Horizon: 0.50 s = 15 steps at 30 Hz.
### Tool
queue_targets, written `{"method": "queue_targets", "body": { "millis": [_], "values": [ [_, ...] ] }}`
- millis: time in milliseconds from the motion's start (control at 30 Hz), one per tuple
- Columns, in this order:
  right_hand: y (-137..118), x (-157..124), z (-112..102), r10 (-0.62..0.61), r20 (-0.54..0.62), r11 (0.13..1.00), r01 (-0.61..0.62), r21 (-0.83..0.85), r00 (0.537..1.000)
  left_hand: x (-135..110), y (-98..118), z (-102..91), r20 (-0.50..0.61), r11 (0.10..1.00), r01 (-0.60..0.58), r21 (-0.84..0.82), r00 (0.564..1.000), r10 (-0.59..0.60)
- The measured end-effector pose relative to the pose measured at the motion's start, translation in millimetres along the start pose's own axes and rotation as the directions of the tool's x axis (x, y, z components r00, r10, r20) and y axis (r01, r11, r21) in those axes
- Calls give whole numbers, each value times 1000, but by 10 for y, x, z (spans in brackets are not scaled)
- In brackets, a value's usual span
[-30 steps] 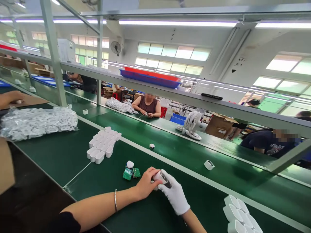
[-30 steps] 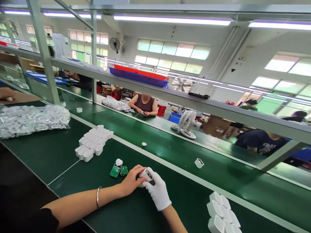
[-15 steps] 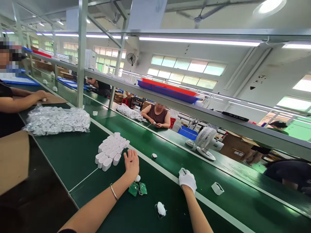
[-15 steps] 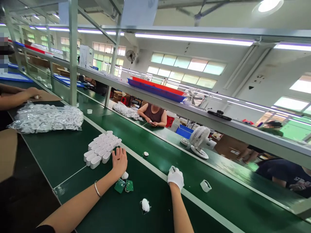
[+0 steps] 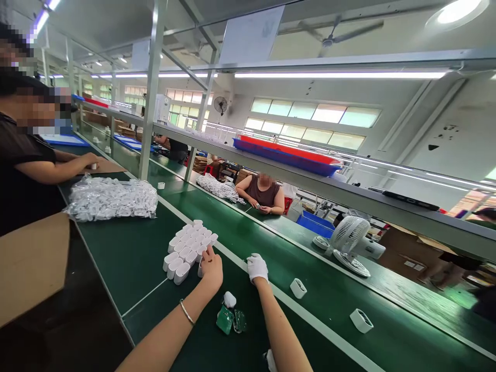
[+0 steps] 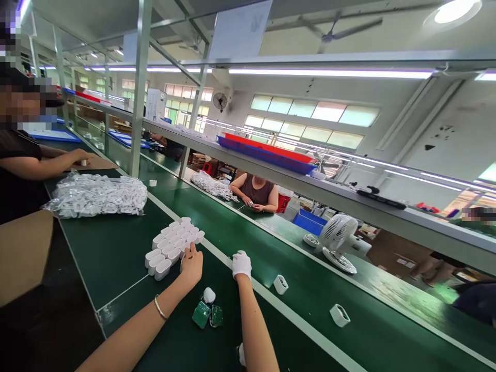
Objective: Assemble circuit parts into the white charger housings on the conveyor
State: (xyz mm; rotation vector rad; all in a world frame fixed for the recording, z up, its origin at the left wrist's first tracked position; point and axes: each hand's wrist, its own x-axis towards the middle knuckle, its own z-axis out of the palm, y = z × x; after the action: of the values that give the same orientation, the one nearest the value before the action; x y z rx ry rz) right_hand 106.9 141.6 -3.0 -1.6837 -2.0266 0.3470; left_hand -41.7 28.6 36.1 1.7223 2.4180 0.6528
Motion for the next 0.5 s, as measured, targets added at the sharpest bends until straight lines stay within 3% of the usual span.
{"method": "queue_targets", "body": {
  "millis": [133,200,267,333,400,500],
  "values": [
    [186,-246,-355,-49,-51,997,52,58,998,-139,128,-75,31,961,-254,-110,966,258],
    [288,-503,-575,-73,-82,993,80,83,994,-281,247,-73,44,900,-396,-183,911,410],
    [397,-839,-792,-95,-92,989,105,105,991,-468,371,-33,42,805,-529,-268,829,558],
    [537,-1220,-987,-114,-96,982,127,139,989,-689,473,45,4,648,-664,-374,697,717],
    [731,-1584,-1152,-105,-182,964,145,223,978,-914,538,149,-54,426,-775,-467,506,861],
    [1102,-1970,-1315,49,-274,983,3,186,961,-1179,551,290,-95,111,-813,-572,200,975]
  ]
}}
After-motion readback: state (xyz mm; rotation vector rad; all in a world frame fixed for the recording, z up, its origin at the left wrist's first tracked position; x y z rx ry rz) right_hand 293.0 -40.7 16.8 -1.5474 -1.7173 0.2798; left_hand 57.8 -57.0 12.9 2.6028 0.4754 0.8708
